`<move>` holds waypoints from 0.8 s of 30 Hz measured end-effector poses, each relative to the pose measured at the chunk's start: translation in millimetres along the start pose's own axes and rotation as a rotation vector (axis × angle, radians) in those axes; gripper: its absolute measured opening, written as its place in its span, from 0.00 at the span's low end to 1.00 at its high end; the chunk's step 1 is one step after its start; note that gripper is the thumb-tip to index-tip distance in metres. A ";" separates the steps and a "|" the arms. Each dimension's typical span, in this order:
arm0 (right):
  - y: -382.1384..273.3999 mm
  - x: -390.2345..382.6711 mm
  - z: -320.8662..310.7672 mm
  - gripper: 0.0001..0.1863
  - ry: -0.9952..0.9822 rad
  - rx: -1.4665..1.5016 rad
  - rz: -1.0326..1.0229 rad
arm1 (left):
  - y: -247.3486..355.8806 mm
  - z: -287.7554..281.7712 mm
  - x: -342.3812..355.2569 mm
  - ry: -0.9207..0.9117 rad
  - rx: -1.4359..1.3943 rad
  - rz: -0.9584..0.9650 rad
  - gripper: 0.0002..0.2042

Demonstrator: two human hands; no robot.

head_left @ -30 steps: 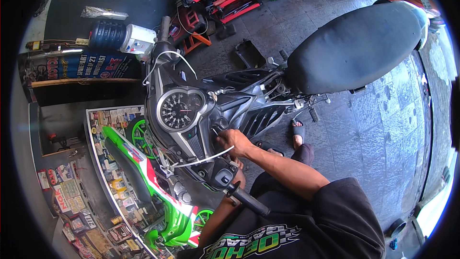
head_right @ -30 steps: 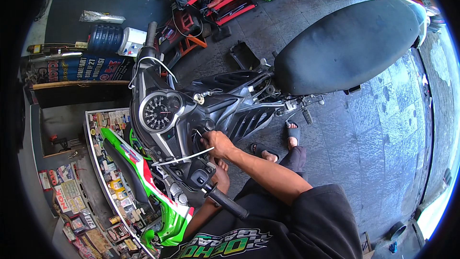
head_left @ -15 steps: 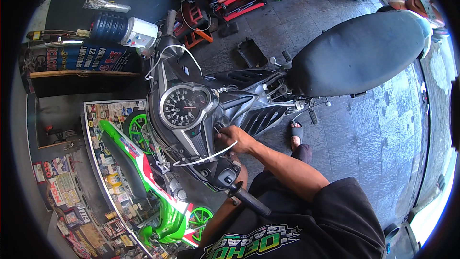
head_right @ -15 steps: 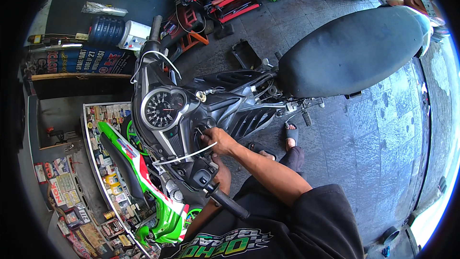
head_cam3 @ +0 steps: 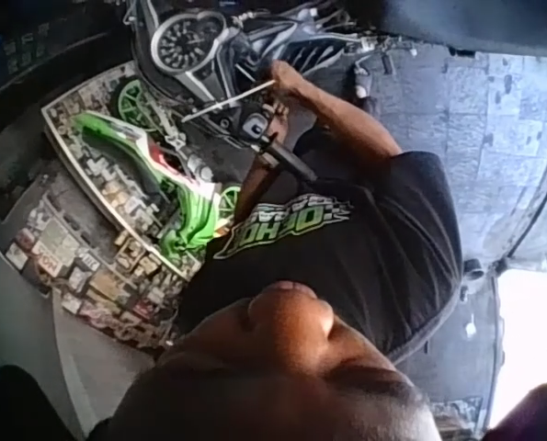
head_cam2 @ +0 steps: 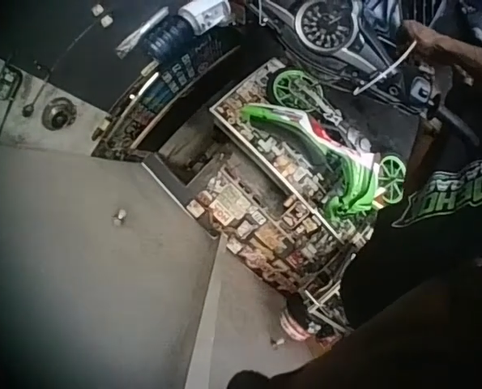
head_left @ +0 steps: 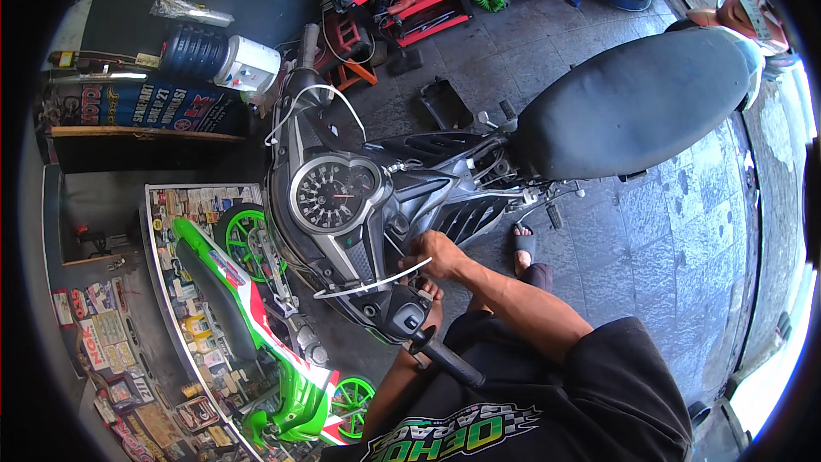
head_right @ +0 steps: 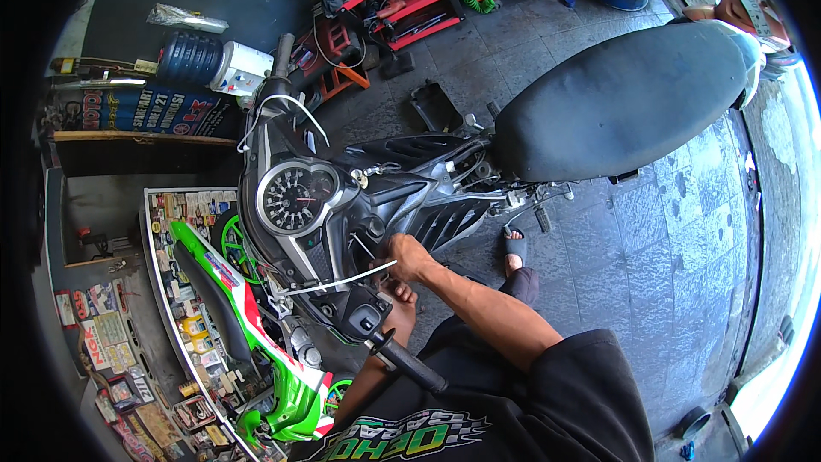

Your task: Disassembling the front fairing and instrument cluster assembly of a motorcycle using a screwdriver.

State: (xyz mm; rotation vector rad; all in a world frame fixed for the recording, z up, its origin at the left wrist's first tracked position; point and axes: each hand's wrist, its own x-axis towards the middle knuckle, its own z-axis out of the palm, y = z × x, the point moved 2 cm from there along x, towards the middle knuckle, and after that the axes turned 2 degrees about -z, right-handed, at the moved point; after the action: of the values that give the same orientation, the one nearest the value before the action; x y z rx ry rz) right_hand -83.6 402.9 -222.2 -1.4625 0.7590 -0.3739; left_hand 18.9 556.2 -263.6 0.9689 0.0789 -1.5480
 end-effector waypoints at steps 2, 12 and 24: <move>0.1 -2.7 -1.0 0.19 0.027 -0.047 0.054 | -1.0 14.7 -8.7 0.049 0.103 0.113 0.11; -11.2 -3.0 7.5 0.22 0.030 -0.031 0.090 | 5.8 18.7 -6.7 -0.115 0.208 0.160 0.08; -11.2 5.6 4.8 0.21 0.073 -0.037 0.050 | 16.0 51.3 -14.8 0.350 0.634 0.322 0.11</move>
State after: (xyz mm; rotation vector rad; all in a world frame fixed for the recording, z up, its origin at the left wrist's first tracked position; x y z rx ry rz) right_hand -74.0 401.7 -213.0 -1.4684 0.8636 -0.3789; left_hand 4.3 535.2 -214.1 1.6584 -0.3269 -1.1013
